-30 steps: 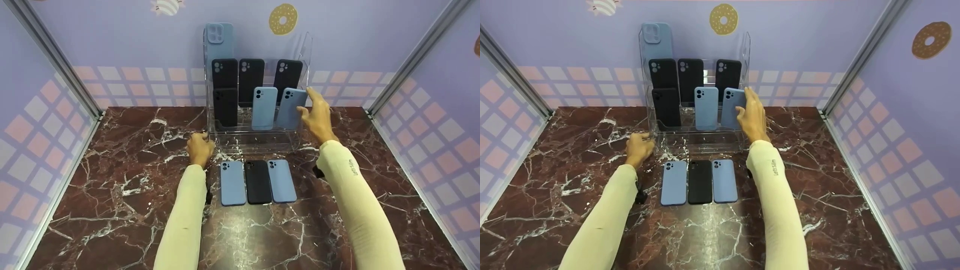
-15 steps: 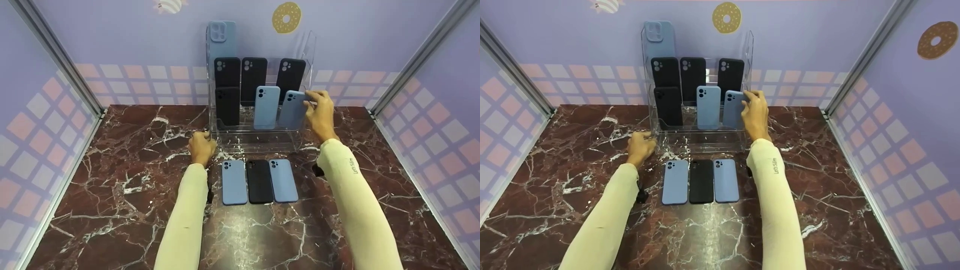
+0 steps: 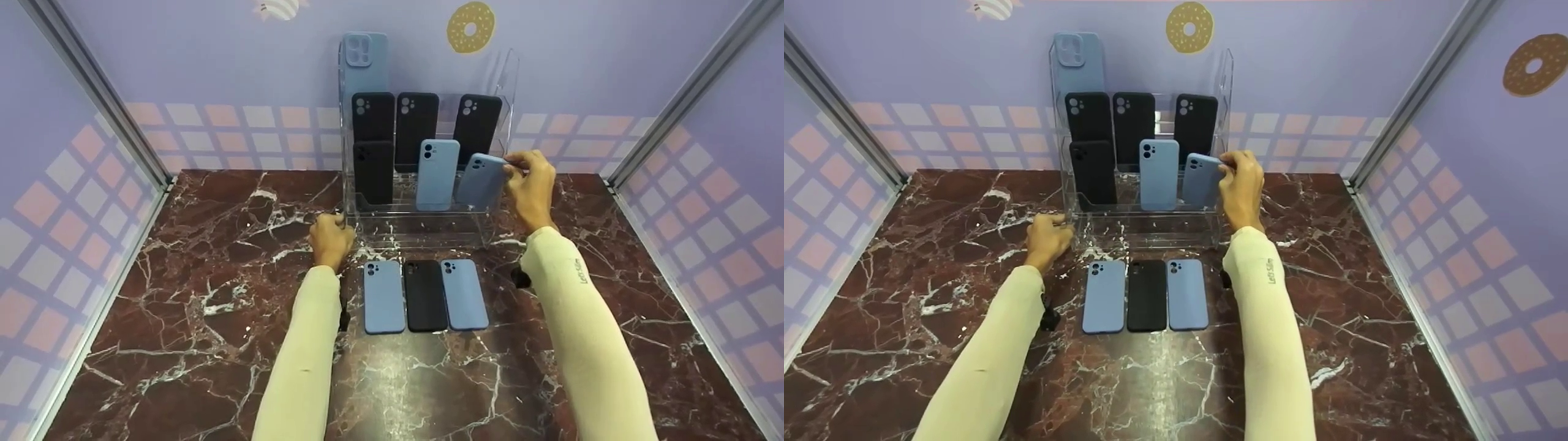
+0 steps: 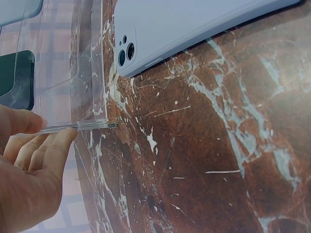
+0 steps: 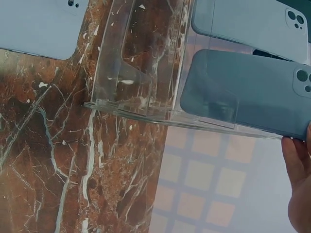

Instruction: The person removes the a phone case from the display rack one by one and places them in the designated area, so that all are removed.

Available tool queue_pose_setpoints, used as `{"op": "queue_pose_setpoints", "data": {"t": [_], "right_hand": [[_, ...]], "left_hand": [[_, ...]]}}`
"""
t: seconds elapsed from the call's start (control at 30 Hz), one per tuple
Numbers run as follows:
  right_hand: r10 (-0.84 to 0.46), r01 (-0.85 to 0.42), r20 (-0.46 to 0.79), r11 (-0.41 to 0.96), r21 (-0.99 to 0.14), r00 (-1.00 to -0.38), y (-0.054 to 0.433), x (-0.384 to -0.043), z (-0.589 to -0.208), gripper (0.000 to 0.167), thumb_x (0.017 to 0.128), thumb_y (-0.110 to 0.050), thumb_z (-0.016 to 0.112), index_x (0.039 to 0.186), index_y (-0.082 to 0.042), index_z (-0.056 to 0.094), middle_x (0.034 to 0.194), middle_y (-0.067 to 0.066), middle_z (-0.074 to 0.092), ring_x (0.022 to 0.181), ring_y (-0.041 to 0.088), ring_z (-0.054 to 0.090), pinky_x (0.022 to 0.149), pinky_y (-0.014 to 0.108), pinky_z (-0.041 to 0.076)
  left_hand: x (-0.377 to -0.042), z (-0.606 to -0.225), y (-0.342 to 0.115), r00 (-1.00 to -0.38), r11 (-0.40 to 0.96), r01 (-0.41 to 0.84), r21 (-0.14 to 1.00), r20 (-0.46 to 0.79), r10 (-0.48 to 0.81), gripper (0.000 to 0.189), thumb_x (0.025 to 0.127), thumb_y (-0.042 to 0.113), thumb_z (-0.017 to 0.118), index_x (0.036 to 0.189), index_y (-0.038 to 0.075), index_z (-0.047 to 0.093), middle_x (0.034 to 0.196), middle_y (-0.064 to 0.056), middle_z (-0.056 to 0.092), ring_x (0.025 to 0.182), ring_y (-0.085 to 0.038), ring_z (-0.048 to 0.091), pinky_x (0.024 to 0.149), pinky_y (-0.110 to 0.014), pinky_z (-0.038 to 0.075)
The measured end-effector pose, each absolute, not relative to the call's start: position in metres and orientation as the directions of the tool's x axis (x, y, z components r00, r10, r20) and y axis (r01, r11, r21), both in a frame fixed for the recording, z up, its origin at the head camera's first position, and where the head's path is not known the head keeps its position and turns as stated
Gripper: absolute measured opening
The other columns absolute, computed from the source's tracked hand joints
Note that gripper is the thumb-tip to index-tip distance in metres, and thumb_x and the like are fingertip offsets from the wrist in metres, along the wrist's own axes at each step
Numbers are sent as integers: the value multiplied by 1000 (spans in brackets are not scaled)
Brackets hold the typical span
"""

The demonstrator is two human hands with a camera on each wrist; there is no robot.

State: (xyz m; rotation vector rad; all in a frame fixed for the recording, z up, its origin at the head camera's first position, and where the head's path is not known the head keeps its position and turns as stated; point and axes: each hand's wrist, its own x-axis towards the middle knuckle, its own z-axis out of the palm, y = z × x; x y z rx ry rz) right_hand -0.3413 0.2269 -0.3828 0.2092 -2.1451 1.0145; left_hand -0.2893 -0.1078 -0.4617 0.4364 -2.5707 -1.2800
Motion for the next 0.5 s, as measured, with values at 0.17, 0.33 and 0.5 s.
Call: {"op": "queue_pose_setpoints", "data": {"t": [0.17, 0.33, 0.5], "right_hand": [[141, -473, 734, 682, -559, -665, 229, -340, -381, 11, 84, 14, 68, 91, 9, 73, 90, 21, 69, 85, 35, 70, 83, 42, 54], [175, -502, 748, 642, -579, -640, 230, -336, -368, 10, 85, 15, 66, 93, 10, 72, 94, 22, 70, 86, 33, 69, 83, 34, 57], [247, -513, 739, 582, -630, -627, 228, -330, -353, 8, 87, 12, 68, 94, 10, 71, 94, 20, 70, 85, 20, 66, 80, 23, 54]], "left_hand": [[-289, -460, -107, -928, 572, -173, 802, 62, -368, 36, 82, 6, 63, 115, 4, 76, 120, -16, 72, 117, -42, 63, 102, -51, 43], [-289, -460, -107, -928, 579, -172, 797, 66, -367, 36, 82, 7, 62, 114, 6, 77, 118, -16, 72, 116, -43, 63, 101, -52, 44], [-289, -460, -107, -930, 578, -169, 798, 65, -363, 35, 82, 7, 63, 114, 8, 77, 116, -14, 73, 115, -43, 64, 101, -52, 44]]}}
